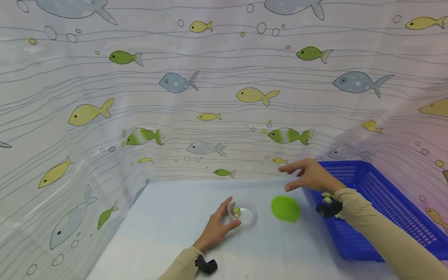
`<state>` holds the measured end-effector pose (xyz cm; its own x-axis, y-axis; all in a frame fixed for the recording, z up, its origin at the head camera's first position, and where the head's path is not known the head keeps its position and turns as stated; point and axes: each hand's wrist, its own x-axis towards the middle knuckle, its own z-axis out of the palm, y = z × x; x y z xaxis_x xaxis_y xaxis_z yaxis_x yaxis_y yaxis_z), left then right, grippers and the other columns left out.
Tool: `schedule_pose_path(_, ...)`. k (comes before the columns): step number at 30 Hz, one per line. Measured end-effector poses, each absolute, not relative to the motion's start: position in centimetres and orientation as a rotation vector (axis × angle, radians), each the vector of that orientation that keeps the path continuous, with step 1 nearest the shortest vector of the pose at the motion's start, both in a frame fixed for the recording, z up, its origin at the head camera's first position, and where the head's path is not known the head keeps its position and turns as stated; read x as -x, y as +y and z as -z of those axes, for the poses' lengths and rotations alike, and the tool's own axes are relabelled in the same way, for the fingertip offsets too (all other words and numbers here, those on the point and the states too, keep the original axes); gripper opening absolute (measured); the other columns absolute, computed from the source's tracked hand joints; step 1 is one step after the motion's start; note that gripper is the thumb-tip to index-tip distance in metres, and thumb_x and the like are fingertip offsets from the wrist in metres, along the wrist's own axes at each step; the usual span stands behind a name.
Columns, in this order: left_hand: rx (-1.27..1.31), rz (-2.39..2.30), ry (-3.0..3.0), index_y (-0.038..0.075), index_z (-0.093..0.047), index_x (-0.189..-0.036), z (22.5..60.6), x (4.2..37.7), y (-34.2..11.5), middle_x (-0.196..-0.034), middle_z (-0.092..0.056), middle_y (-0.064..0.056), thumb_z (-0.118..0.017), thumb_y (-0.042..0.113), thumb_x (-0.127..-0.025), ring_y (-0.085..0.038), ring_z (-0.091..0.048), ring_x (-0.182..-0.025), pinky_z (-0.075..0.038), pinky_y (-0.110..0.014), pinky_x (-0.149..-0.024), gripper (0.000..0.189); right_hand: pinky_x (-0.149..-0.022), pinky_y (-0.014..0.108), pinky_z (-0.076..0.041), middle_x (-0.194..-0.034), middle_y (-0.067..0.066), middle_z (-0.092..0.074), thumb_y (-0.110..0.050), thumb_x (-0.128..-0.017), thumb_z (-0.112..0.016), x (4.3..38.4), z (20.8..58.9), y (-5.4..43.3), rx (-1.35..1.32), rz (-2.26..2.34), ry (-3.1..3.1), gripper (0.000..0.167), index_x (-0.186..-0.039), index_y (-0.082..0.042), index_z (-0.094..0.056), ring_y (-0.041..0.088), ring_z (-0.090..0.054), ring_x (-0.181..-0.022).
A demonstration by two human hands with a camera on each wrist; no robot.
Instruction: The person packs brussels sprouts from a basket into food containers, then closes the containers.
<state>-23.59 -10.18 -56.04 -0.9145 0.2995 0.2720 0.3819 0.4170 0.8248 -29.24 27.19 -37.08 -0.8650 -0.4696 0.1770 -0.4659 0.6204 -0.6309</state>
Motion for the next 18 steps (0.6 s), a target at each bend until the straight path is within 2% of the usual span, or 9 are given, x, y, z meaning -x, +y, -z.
schedule_pose_path(4, 0.626, 1.534, -2.568, 0.014, -0.031, -0.167, 56.0, 23.6, -10.1, -0.159, -0.054, -0.015, -0.078, 0.043, -0.097, -0.036, -0.057, -0.143, -0.043, -0.062, -0.118, 0.089, -0.071, 0.028, -0.058, -0.129, 0.011, -0.077, -0.033, -0.079, -0.095, 29.1, 37.2, 30.8, 0.734, 1.119, 2.847, 0.056, -0.13, -0.019, -0.078, 0.002, -0.07, -0.098)
schedule_pose_path(8, 0.627, 1.538, -2.573, 0.013, -0.031, -0.167, 56.0, 23.5, -10.2, -0.159, -0.055, -0.014, -0.077, 0.044, -0.098, -0.036, -0.058, -0.142, -0.043, -0.062, -0.118, 0.089, -0.063, 0.027, -0.055, -0.132, 0.02, -0.073, -0.03, -0.084, -0.092, 28.8, 38.2, 34.0, 0.639, 1.109, 2.861, 0.055, -0.133, -0.01, -0.076, 0.007, -0.074, -0.087)
schedule_pose_path(9, 0.621, 1.546, -2.575, 0.014, -0.031, -0.167, 56.0, 23.5, -10.2, -0.159, -0.054, -0.014, -0.078, 0.044, -0.097, -0.035, -0.057, -0.143, -0.043, -0.062, -0.118, 0.089, -0.063, 0.026, -0.055, -0.132, 0.021, -0.073, -0.029, -0.085, -0.092, 28.7, 38.6, 34.7, 0.614, 1.103, 2.863, 0.055, -0.133, -0.009, -0.075, 0.008, -0.073, -0.083)
schedule_pose_path(14, 0.609, 1.551, -2.584, 0.015, -0.031, -0.168, 56.0, 23.6, -10.2, -0.16, -0.053, -0.013, -0.078, 0.046, -0.097, -0.034, -0.055, -0.145, -0.041, -0.061, -0.121, 0.09, -0.074, 0.02, -0.056, -0.13, 0.02, -0.074, -0.031, -0.086, -0.091, 28.2, 40.3, 38.0, 0.575, 0.991, 2.909, 0.052, -0.131, -0.01, -0.077, 0.005, -0.073, -0.097)
schedule_pose_path(16, 0.61, 1.551, -2.581, 0.015, -0.031, -0.168, 56.0, 23.6, -10.2, -0.16, -0.054, -0.013, -0.078, 0.046, -0.097, -0.034, -0.055, -0.145, -0.041, -0.061, -0.121, 0.09, -0.081, 0.028, -0.061, -0.128, 0.02, -0.075, -0.032, -0.085, -0.091, 28.0, 41.1, 39.1, 0.559, 0.922, 2.939, 0.051, -0.129, -0.011, -0.078, 0.017, -0.075, -0.109)
schedule_pose_path(18, 0.611, 1.56, -2.574, 0.015, -0.032, -0.167, 55.9, 23.5, -10.1, -0.16, -0.054, -0.013, -0.078, 0.044, -0.097, -0.034, -0.056, -0.144, -0.041, -0.062, -0.12, 0.09, -0.086, 0.043, -0.064, -0.126, 0.023, -0.075, -0.034, -0.084, -0.091, 27.8, 42.0, 40.2, 0.545, 0.855, 2.964, 0.05, -0.126, -0.01, -0.079, 0.033, -0.075, -0.112)
